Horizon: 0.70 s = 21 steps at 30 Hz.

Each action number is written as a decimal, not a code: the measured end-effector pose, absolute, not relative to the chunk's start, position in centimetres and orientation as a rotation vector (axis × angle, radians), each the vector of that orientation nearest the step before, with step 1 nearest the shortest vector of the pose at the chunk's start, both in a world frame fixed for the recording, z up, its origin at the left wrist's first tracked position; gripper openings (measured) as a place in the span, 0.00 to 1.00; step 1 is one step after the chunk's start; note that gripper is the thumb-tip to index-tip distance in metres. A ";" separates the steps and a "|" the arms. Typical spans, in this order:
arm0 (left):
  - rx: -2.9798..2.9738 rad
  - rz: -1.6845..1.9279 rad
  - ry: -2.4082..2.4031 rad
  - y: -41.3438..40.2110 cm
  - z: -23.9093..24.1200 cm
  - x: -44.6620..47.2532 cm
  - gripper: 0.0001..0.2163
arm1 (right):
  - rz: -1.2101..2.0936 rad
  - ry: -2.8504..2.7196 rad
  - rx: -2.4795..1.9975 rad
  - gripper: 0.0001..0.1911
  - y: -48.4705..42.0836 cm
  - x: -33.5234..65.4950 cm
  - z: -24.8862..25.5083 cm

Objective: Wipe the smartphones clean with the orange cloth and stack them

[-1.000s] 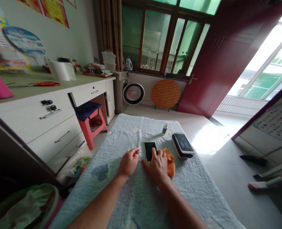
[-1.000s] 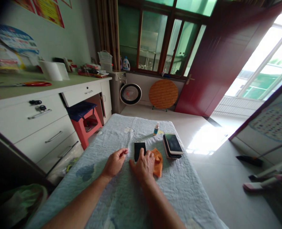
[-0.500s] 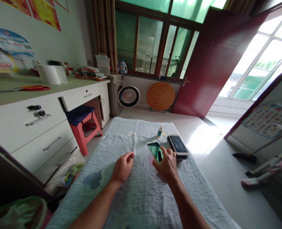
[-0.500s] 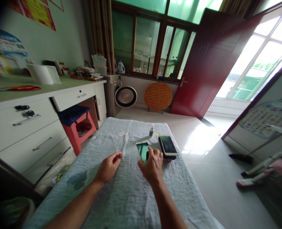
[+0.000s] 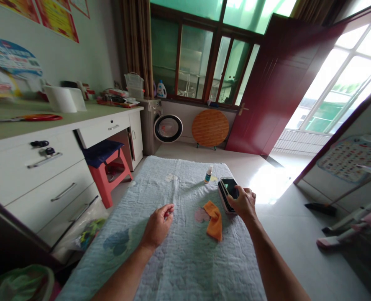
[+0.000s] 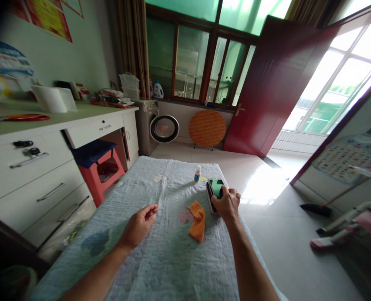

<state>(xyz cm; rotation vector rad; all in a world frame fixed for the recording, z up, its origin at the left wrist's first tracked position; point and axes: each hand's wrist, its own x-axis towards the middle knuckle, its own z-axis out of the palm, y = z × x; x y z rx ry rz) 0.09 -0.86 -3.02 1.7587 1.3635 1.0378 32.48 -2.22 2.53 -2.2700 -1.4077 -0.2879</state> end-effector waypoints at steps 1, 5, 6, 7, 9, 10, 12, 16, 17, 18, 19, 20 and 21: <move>1.766 1.040 1.362 -0.8 -3.1 0.1 0.15 | -0.276 -1.402 -2.290 0.28 -2.3 32.4 2.4; 1.842 1.052 1.376 -1.0 -3.0 0.1 0.16 | -0.231 -1.394 -2.357 0.30 -2.5 32.1 2.3; 1.880 1.067 1.383 -1.1 -2.7 0.2 0.16 | -0.219 -1.391 -2.374 0.31 -2.6 32.0 2.3; 1.925 1.091 1.389 -1.2 -2.3 0.3 0.17 | -0.207 -1.388 -2.390 0.32 -2.6 31.9 2.3; 2.030 1.160 1.353 -1.7 -1.2 0.7 0.17 | -0.181 -1.381 -2.414 0.33 -2.8 31.9 2.5; 2.061 1.193 1.329 -1.9 -0.6 1.0 0.17 | -0.165 -1.382 -2.419 0.34 -2.9 31.9 2.6; 2.075 1.202 1.279 -2.3 0.6 1.7 0.18 | -0.127 -1.389 -2.405 0.36 -3.1 32.3 2.8; 1.875 1.076 1.118 -2.2 2.3 4.0 0.19 | 0.045 -1.316 -2.220 0.31 -2.9 34.3 2.8; 1.775 1.017 1.070 -2.0 2.6 4.9 0.20 | 0.136 -1.256 -2.140 0.29 -2.8 35.0 2.8; 1.662 0.960 1.033 -1.8 2.9 5.8 0.20 | 0.259 -1.170 -2.056 0.27 -2.5 35.6 2.7; 1.553 0.901 1.002 -1.5 3.2 6.9 0.21 | 0.376 -1.113 -1.988 0.25 -2.3 36.2 2.5; 1.439 0.837 0.972 -1.3 3.4 8.1 0.22 | 0.469 -1.076 -1.934 0.23 -2.1 36.6 2.4; 1.303 0.766 0.944 -1.0 3.5 9.3 0.22 | 0.542 -1.060 -1.895 0.23 -1.9 37.0 2.2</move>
